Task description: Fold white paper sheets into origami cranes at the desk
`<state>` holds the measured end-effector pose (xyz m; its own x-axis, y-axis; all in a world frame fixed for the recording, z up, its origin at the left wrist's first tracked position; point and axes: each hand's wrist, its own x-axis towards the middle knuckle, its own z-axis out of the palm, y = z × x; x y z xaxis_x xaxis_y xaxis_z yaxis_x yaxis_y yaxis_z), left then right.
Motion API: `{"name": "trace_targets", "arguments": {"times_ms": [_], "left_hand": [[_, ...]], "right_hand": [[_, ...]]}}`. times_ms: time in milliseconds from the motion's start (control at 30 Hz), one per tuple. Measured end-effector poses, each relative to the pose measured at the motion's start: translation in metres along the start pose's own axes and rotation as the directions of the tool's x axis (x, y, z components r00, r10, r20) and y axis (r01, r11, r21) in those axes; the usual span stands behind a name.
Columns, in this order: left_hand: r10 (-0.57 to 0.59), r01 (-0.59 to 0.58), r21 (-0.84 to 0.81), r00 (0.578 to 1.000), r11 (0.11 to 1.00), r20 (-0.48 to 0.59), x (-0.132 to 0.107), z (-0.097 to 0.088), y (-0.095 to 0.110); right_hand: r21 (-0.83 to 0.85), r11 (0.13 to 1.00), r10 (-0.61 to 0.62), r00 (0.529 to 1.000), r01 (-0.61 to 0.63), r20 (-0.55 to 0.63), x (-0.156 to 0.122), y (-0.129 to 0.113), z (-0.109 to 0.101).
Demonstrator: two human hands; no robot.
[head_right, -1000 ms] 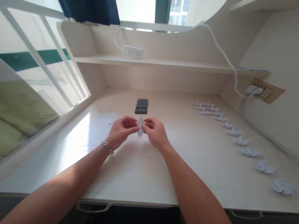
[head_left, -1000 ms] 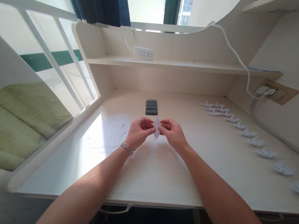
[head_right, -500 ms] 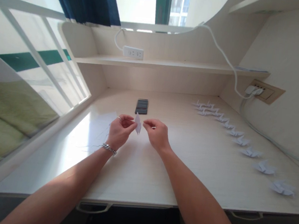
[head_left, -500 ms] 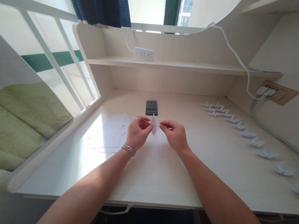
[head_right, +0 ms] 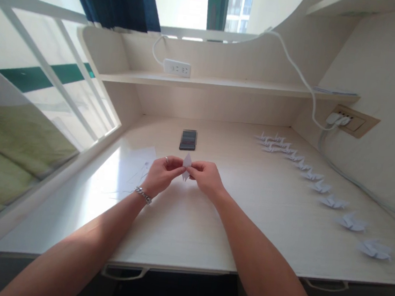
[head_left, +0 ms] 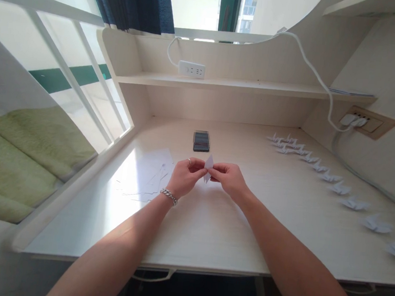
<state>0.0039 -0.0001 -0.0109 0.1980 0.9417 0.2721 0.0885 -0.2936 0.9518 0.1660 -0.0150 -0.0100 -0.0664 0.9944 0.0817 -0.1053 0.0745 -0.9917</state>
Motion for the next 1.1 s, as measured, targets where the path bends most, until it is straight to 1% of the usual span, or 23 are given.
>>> {"name": "trace_targets", "arguments": {"times_ms": [100,167,300,400,500,633,733,800,900,1000,1100], "left_hand": [[-0.048,0.049,-0.057,0.999,0.997,0.023,0.0,-0.001,0.005],[-0.1,0.105,-0.096,0.994,0.99,0.054,-0.001,0.0,0.009],[-0.202,0.225,-0.257,0.973,0.94,0.111,-0.003,0.001,0.018],[-0.214,0.247,-0.394,0.969,0.885,0.125,-0.004,0.002,0.022],[-0.205,0.242,-0.451,0.97,0.859,0.129,-0.004,0.002,0.022],[-0.195,0.218,-0.393,0.976,0.893,0.098,-0.004,0.003,0.02],[-0.18,0.195,-0.312,0.981,0.93,0.079,-0.004,0.003,0.018],[-0.182,0.196,-0.308,0.981,0.931,0.074,-0.004,0.002,0.017],[-0.198,0.21,-0.318,0.978,0.924,0.071,-0.003,0.001,0.016],[-0.186,0.196,-0.22,0.98,0.956,0.065,-0.002,-0.001,0.015],[-0.146,0.152,-0.128,0.988,0.98,0.059,-0.002,-0.002,0.015]], "right_hand": [[0.057,0.997,0.049,0.999,-0.05,0.005,-0.002,-0.006,0.0],[0.109,0.992,0.063,0.998,-0.065,0.015,-0.003,-0.009,-0.001],[0.207,0.975,0.074,0.996,-0.084,0.052,-0.004,-0.011,-0.004],[0.25,0.965,0.054,0.996,-0.071,0.077,-0.005,-0.012,-0.005],[0.253,0.965,0.042,0.996,-0.062,0.084,-0.006,-0.014,-0.005],[0.221,0.973,0.049,0.993,-0.072,0.105,-0.008,-0.018,-0.006],[0.139,0.989,0.043,0.998,-0.05,0.055,-0.007,-0.017,-0.005],[0.076,0.997,0.004,1.0,-0.004,0.002,-0.006,-0.014,-0.004],[-0.014,0.995,-0.095,0.995,0.094,-0.032,-0.003,-0.008,-0.003],[-0.09,0.98,-0.179,0.983,0.175,-0.038,-0.003,-0.004,-0.004],[-0.107,0.978,-0.184,0.982,0.179,-0.044,-0.002,-0.003,-0.004]]}}
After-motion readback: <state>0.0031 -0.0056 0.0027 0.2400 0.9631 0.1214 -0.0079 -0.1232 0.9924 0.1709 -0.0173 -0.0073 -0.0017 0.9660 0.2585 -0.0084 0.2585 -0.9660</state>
